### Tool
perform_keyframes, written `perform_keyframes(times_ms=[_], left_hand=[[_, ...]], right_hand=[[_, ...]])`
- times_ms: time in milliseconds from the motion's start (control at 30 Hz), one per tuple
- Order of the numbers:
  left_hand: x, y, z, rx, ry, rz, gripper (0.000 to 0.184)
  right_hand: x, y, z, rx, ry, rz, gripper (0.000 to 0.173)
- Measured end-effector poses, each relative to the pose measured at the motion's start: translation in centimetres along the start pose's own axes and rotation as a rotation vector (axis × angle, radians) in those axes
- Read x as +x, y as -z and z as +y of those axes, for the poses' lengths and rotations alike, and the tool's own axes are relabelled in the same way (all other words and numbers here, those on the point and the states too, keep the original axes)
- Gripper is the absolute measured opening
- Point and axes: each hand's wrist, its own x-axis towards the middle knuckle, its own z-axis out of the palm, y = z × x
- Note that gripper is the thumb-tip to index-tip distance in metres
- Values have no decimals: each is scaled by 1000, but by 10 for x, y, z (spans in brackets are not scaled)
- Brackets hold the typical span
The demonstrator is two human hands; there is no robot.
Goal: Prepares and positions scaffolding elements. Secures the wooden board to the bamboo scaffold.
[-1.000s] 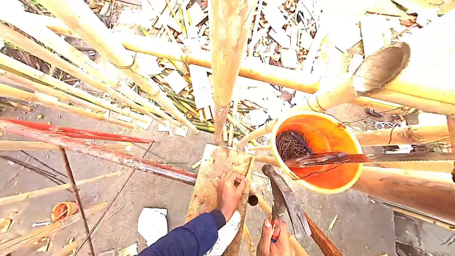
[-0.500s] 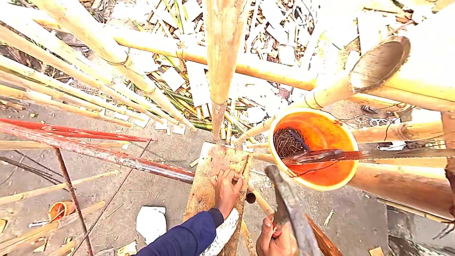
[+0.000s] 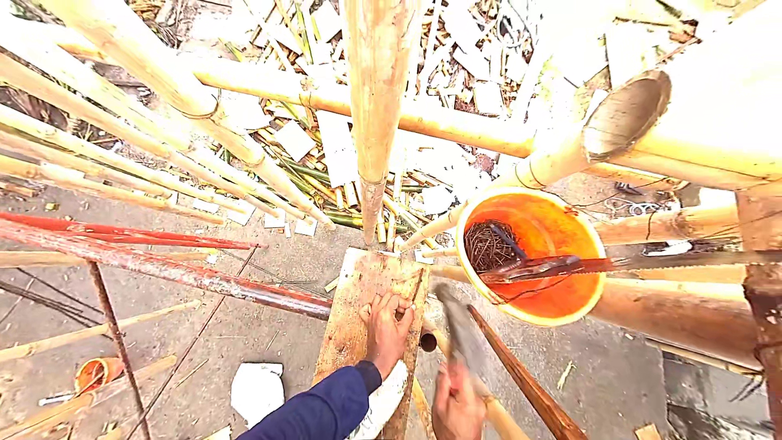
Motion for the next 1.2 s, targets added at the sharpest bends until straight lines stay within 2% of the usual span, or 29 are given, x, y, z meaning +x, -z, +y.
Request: perform_keyframes(times_ms=[33,67,133,267,333,600,933,1200], left_hand=[[0,-1,0,1,-3,2,17],[0,-1,1,0,-6,3,17],[9,0,3,-5,-8,-3,19],[2,0,-1,-5,7,-20,21],[4,-3,-1,10,-7,6,19],[6,0,5,96,30,13,22],[2,-2,4,48,-45,83,20],[4,-1,9,70,5,24,22]], right_hand=[[0,-3,4,-78,-88,-139,37],[2,-2,4,-102,-161,-189,33],[19,7,-8,-60,-197,-112,37],[29,31,-32,88,-55,159,58],[33,31,-36,175,-6,206,61],[19,16,-33,150,-52,135,56],[22,21,-31,146,-92,125,55],[19,20,-32,153,-91,112,50]])
